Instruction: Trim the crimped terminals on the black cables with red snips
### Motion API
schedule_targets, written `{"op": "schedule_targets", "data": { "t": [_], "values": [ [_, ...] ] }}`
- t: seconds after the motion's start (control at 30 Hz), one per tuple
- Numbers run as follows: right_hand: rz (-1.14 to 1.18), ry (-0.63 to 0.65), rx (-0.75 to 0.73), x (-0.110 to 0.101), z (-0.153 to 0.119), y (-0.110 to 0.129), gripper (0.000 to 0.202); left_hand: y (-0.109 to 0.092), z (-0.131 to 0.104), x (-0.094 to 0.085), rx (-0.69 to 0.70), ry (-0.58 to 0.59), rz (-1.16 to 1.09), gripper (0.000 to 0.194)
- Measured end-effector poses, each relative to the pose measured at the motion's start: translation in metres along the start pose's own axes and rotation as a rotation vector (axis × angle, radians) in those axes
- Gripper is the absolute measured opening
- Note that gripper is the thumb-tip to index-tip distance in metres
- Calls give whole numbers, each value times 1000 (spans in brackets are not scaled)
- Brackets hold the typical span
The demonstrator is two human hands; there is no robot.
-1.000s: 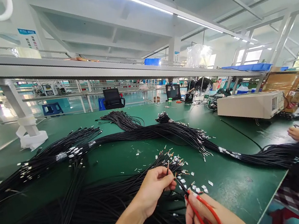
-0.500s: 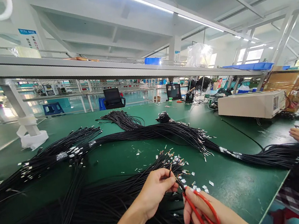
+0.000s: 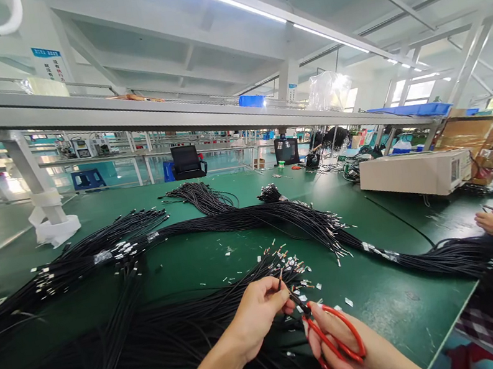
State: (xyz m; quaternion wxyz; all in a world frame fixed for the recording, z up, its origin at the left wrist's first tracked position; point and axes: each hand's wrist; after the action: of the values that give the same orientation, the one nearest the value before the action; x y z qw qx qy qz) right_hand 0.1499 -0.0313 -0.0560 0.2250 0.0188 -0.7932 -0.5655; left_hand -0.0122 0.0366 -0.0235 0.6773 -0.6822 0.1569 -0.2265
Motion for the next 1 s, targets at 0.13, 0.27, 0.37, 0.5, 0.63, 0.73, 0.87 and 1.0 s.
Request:
{"op": "schedule_targets", "data": {
  "t": [0.13,0.27,0.37,0.5,0.63,0.73,0.87,1.0],
  "values": [
    [5,23,3,2,1,2,66,-2,-1,1,-4,6,6,24],
    [-6,-54,-16,0,1,-4,62,-2,-1,-1,-10,1,-8,23],
    [14,-101,-61,-2,-4,-4,60,-1,0,-1,-11,-21,-21,21],
    [-55,-232,-185,2,-10,8,47,1,-1,3,-10,-11,-42,23],
    [-183,-449,-264,8,-3,22,33,5,-1,8,14,-10,18,25],
    [-200,-541,-303,8,8,24,35,8,-1,10,44,-15,88,20],
    [-181,-563,-318,10,15,24,39,10,-1,12,92,-41,156,12],
    [-247,-505,-348,10,14,26,37,7,-4,13,102,-31,208,13]
  ]
}}
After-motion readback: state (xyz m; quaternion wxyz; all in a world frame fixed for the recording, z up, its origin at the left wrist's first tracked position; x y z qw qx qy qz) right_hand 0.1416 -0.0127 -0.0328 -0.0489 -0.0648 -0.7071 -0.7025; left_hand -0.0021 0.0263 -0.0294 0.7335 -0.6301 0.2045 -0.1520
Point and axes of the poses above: each hand's wrist, its own z-axis towards the middle knuckle, its own x-axis out of the palm, y = z × x, and after that the axes turned 1 degree about y, right-handed
